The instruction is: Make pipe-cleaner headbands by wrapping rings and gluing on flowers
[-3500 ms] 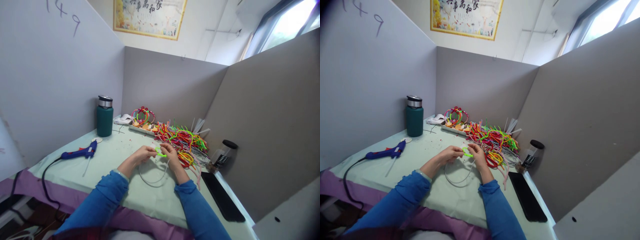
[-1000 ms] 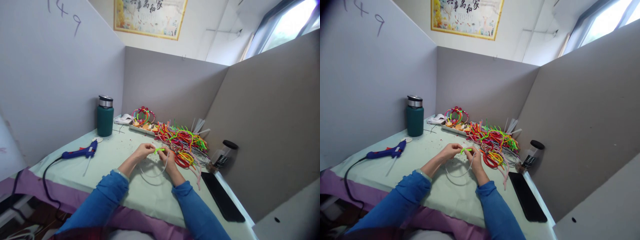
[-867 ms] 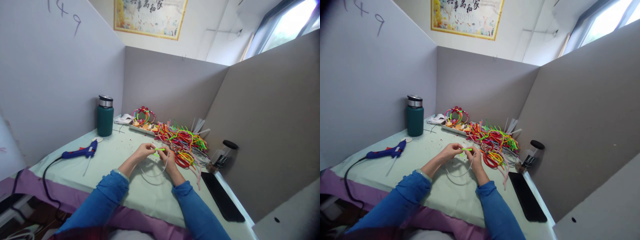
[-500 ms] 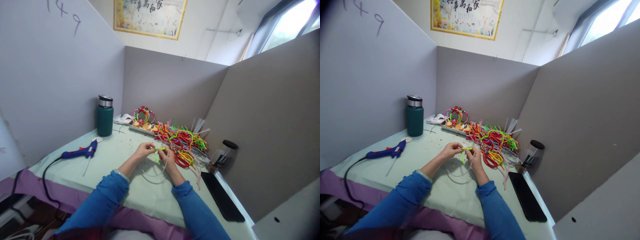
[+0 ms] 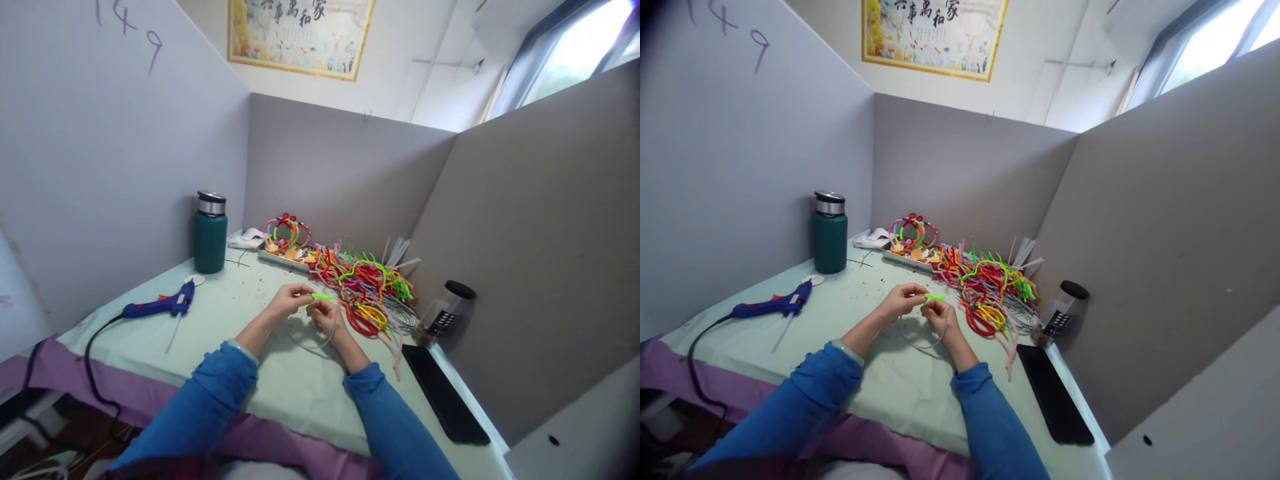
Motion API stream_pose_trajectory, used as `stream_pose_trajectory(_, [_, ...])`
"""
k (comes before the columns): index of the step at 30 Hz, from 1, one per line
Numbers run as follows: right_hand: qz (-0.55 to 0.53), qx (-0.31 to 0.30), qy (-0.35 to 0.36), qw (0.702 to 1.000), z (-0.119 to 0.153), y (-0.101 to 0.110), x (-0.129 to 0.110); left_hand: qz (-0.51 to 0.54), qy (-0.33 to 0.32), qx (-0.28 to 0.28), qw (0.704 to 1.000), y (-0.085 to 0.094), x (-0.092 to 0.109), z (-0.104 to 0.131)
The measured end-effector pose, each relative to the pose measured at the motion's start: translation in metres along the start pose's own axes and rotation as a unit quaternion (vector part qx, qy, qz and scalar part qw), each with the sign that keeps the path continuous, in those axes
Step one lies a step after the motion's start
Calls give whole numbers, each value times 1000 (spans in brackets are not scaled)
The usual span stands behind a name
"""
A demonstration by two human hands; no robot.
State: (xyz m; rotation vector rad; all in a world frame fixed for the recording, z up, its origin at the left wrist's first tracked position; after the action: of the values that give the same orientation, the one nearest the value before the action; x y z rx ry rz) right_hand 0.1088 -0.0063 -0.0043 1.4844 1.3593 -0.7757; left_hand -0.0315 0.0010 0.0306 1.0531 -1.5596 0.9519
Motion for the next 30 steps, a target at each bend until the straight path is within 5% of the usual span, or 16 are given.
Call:
stream_pose_trajectory(6, [13,46,-10,999,-4,3,0,27,-8,-51,998,-3,9,8])
stream_pose_trajectory(15, [70,71,65,993,-4,6,3,61,5,0,998,-2,6,2])
stream_pose_trajectory(22, [74,110,66,989,-3,14,0,49,90,-129,986,-3,1,10])
stream_pose_trajectory(30, [74,124,85,986,-6,21,2,3,160,-168,973,-1,-7,10])
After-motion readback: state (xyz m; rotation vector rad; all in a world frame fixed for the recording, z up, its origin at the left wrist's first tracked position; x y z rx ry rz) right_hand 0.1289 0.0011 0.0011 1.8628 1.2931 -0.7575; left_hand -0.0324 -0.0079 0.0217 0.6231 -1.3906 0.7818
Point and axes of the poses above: each hand's wrist, its own z-axis away from the middle knuckle, its own y-axis out of the back of the hand, x = y × z, the point moved 2 cm from there along -z, towards the middle knuckle, and after that the axes turned 8 degrees about z, right-handed, at the moved point
